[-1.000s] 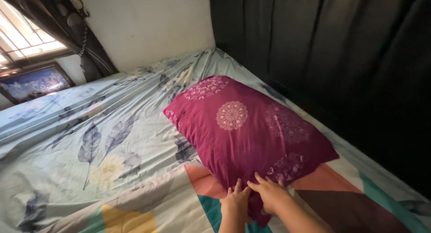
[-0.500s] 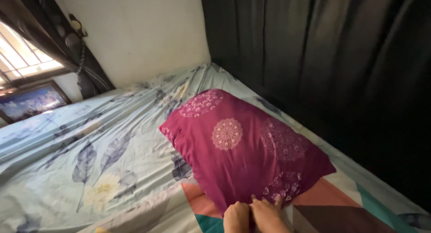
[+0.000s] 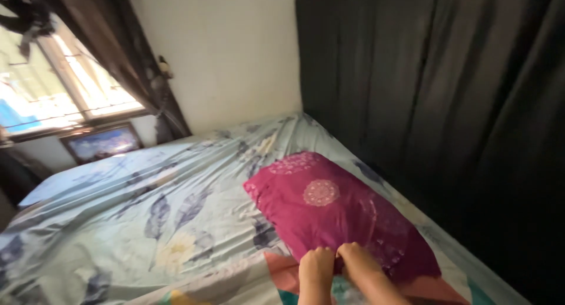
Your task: The person straightens and folds a patterned throw blanket on a bed, then removes and stacks several pillows and a body pillow on the floor beside the bed. The person smooths the fitted sheet and leaves the bed with the pillows removed.
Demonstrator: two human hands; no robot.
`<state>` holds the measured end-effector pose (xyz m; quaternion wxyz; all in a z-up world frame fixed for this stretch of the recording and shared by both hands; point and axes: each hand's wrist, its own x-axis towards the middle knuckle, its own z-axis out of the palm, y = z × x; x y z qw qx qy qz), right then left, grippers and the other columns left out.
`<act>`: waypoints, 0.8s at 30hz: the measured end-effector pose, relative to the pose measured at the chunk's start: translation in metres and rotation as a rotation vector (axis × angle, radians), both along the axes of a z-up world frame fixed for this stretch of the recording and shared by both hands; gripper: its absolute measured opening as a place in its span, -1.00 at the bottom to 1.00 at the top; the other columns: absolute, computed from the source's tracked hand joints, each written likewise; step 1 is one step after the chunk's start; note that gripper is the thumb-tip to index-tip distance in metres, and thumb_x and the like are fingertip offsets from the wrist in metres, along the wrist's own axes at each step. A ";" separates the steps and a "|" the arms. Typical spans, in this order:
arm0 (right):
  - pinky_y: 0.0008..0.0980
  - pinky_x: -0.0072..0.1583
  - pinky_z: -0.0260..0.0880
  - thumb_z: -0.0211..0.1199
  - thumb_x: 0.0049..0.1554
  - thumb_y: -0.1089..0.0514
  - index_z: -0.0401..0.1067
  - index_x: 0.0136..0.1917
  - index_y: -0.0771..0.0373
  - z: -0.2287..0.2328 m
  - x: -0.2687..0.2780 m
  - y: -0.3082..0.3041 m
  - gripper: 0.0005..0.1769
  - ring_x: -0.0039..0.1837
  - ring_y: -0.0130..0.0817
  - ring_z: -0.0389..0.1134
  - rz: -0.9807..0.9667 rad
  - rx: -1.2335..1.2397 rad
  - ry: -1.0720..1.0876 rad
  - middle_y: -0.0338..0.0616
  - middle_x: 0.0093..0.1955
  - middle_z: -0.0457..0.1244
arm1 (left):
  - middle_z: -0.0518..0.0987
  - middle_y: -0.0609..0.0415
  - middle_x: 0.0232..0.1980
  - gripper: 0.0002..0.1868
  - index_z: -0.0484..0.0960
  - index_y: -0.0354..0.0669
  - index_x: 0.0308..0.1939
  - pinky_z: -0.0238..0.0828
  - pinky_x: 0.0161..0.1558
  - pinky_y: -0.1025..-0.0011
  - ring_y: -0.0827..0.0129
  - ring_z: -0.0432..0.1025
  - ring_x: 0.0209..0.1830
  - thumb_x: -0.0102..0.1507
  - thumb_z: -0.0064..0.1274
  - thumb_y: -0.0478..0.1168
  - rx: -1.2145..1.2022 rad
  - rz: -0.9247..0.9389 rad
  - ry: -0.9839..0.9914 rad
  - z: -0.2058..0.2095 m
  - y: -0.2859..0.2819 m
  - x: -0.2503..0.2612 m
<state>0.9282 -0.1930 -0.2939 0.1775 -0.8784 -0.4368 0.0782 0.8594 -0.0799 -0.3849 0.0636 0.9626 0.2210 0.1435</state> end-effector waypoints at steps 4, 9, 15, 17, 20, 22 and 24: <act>0.00 0.16 0.46 0.39 -0.05 0.14 0.59 -0.15 0.13 0.102 -0.018 0.008 -0.85 0.11 0.09 0.44 -0.022 -0.009 -0.026 0.13 -0.05 0.40 | 0.68 0.01 -0.22 -0.87 0.68 -0.06 -0.22 0.59 -0.27 0.18 0.09 0.63 -0.21 0.29 0.01 -0.28 0.065 0.032 -0.020 0.092 0.016 0.001; 0.04 0.16 0.46 0.25 -0.03 0.16 0.59 -0.20 0.23 0.180 -0.034 0.011 -0.83 0.10 0.13 0.45 -0.012 0.042 -0.068 0.20 -0.08 0.40 | 0.69 -0.01 -0.15 -0.83 0.67 -0.06 -0.15 0.59 -0.25 0.15 0.06 0.63 -0.16 0.38 -0.06 -0.22 0.102 0.053 0.017 0.188 0.024 -0.015; 0.08 0.17 0.42 0.24 -0.05 0.18 0.54 -0.17 0.27 0.259 -0.074 0.008 -0.82 0.10 0.17 0.41 0.042 0.037 -0.162 0.22 -0.07 0.37 | 0.66 -0.04 -0.02 -0.82 0.62 -0.04 -0.04 0.59 -0.18 0.13 0.04 0.61 -0.08 0.31 -0.03 -0.24 0.117 0.063 0.000 0.270 0.024 -0.053; 0.08 0.16 0.41 0.22 -0.05 0.20 0.54 -0.19 0.28 0.274 -0.081 0.005 -0.83 0.09 0.18 0.41 0.070 0.090 -0.175 0.22 -0.08 0.37 | 0.65 -0.04 -0.02 -0.82 0.61 -0.03 -0.03 0.59 -0.16 0.13 0.03 0.61 -0.07 0.31 -0.03 -0.24 0.132 0.061 -0.011 0.291 0.022 -0.065; 0.09 0.15 0.41 0.18 -0.05 0.24 0.54 -0.21 0.29 0.299 -0.091 0.001 -0.84 0.08 0.19 0.42 0.122 0.153 -0.222 0.23 -0.10 0.38 | 0.66 -0.04 -0.02 -0.82 0.61 -0.02 -0.02 0.58 -0.15 0.13 0.03 0.61 -0.06 0.31 -0.01 -0.22 0.146 0.062 -0.029 0.334 0.014 -0.089; 0.09 0.14 0.41 0.17 -0.06 0.25 0.54 -0.22 0.29 0.321 -0.103 -0.003 -0.84 0.07 0.19 0.42 0.148 0.175 -0.259 0.23 -0.11 0.38 | 0.66 -0.04 -0.02 -0.82 0.61 -0.02 -0.02 0.58 -0.14 0.13 0.03 0.61 -0.06 0.31 0.01 -0.21 0.155 0.068 -0.038 0.362 0.008 -0.108; 0.11 0.13 0.41 0.20 -0.01 0.21 0.54 -0.18 0.29 0.344 -0.121 -0.009 -0.84 0.07 0.22 0.41 0.197 0.213 -0.251 0.25 -0.10 0.37 | 0.67 -0.06 -0.02 -0.82 0.62 -0.03 -0.01 0.58 -0.14 0.11 0.02 0.61 -0.05 0.30 0.04 -0.21 0.171 0.067 -0.051 0.386 0.003 -0.125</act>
